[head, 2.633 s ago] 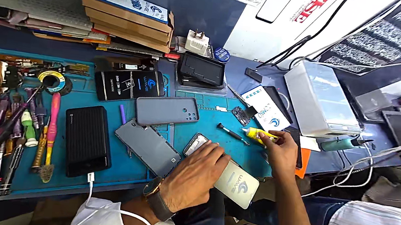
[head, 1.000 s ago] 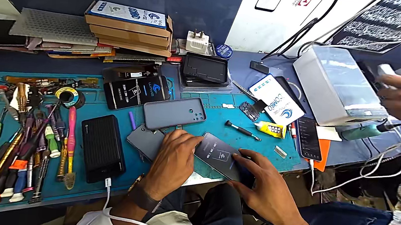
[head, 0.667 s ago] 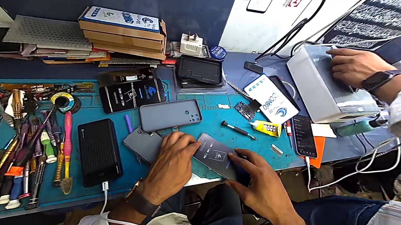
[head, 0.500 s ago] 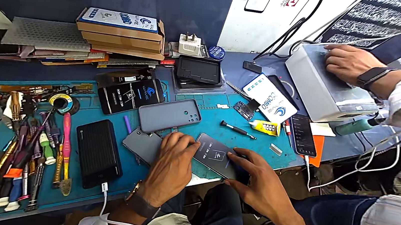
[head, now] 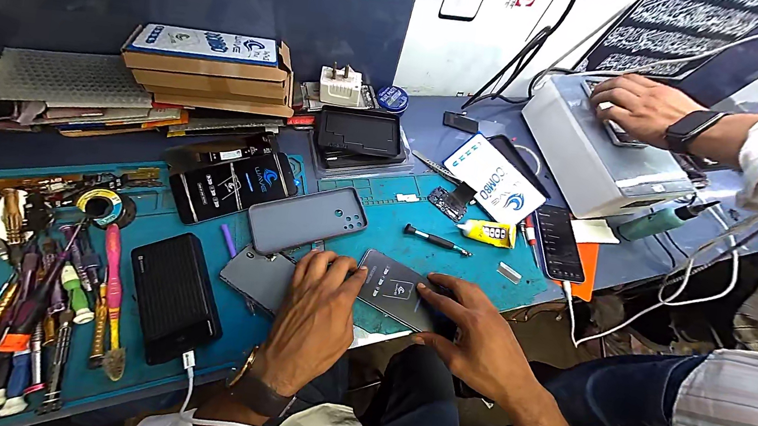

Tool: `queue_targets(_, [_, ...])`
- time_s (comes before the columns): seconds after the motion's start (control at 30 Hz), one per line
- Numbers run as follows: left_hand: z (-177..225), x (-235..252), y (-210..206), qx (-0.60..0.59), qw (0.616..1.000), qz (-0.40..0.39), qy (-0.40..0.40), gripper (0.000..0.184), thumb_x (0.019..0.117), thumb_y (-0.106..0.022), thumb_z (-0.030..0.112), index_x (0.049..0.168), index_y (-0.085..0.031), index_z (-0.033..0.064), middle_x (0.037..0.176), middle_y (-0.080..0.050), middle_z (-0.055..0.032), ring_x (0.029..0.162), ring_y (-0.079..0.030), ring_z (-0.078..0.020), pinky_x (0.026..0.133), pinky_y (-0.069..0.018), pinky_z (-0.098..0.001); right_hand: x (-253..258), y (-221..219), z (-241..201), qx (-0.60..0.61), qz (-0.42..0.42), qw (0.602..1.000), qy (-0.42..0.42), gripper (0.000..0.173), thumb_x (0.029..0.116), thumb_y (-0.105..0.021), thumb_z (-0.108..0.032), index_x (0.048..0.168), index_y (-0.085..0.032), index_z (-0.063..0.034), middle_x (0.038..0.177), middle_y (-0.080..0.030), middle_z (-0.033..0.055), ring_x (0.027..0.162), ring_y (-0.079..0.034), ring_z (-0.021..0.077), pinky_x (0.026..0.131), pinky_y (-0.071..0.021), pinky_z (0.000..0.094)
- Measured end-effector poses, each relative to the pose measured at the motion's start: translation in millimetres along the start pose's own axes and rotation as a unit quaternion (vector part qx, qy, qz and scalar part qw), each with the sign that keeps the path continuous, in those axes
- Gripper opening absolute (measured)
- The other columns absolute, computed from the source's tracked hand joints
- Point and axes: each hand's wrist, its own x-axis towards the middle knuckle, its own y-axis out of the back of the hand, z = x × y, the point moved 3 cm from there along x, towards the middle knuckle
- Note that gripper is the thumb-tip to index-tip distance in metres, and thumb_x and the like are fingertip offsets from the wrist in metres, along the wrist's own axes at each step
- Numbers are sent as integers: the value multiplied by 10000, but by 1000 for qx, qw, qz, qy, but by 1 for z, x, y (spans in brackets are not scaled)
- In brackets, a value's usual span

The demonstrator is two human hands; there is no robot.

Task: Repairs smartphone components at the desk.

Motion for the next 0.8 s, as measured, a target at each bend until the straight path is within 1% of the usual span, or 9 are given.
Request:
queue_targets(0.07, [-2, -1, 1, 6, 1000, 3, -3, 391, 938, -527, 102, 1272, -715, 179, 1269, -642, -28, 1293, -504, -293, 1121, -364, -515, 1, -3, -1, 6, 5, 1000, 5, 595, 860, -740, -566, 1387, -661, -299, 1492, -533, -34, 1378, -487, 157, 1080, -491, 380])
queue_targets(0.13, [-2, -2, 0, 4, 1000, 10, -11, 390, 947, -509, 100, 1268, -716, 180, 1282, -644, -34, 1290, -520, -300, 1119, -373, -539, 0, -4, -2, 9, 14, 1000, 8, 605, 867, -709, -631, 1362, -678, -285, 1497, -532, -8, 1424, -446, 185, 1126, -461, 416])
queue_targets(0.2, [-2, -3, -3, 2, 999, 24, -27, 401, 938, -487, 95, 1255, -724, 158, 1284, -653, -65, 1271, -546, -334, 1116, -375, -585, -3, -3, -5, 2, 15, 1000, -6, 559, 944, -578, -663, 1354, -681, -297, 1546, -499, -3, 1504, -347, 220, 1196, -376, 465])
queue_targets(0.27, [-3, -1, -4, 3, 999, 40, -34, 428, 912, -465, 94, 1242, -733, 142, 1265, -664, -90, 1250, -560, -367, 1088, -388, -603, -3, -6, -7, 3, 27, 999, -21, 464, 1027, -473, -593, 1333, -697, -324, 1557, -493, -7, 1532, -296, 230, 1233, -300, 490])
queue_targets(0.33, [-3, 0, -5, 6, 998, 44, -34, 431, 905, -452, 109, 1225, -741, 134, 1258, -667, -99, 1252, -554, -384, 1075, -388, -613, -4, -12, -7, -1, 44, 998, -34, 402, 1069, -428, -511, 1337, -686, -358, 1563, -487, -20, 1541, -279, 229, 1252, -261, 500])
queue_targets(0.43, [-1, 2, -5, 11, 998, 43, -35, 411, 932, -438, 160, 1193, -750, 105, 1264, -665, -120, 1275, -547, -400, 1117, -357, -626, -7, -19, -10, -3, 61, 997, -51, 368, 1078, -441, -420, 1379, -650, -388, 1582, -465, -16, 1549, -267, 240, 1260, -234, 529])
queue_targets(0.63, [0, 6, -9, 31, 998, 30, -40, 420, 971, -449, 307, 1168, -755, 98, 1330, -656, -105, 1351, -511, -402, 1170, -294, -622, -14, -29, -10, 1, 95, 993, -70, 397, 1086, -397, -454, 1422, -606, -421, 1580, -478, 18, 1533, -312, 276, 1256, -233, 552])
queue_targets(0.7, [0, 7, -8, 34, 998, 29, -39, 411, 970, -484, 349, 1150, -760, 103, 1334, -656, -102, 1367, -495, -412, 1183, -274, -626, -15, -31, -11, 2, 103, 992, -72, 398, 1086, -398, -454, 1427, -601, -420, 1579, -480, 28, 1530, -319, 286, 1256, -231, 558])
queue_targets(0.8, [1, 11, -8, 32, 998, 39, -31, 386, 953, -551, 388, 1073, -774, 96, 1313, -663, -116, 1372, -487, -417, 1191, -258, -626, -16, -32, -12, 2, 102, 992, -78, 401, 1088, -390, -463, 1432, -593, -428, 1586, -470, 27, 1533, -313, 289, 1258, -220, 564])
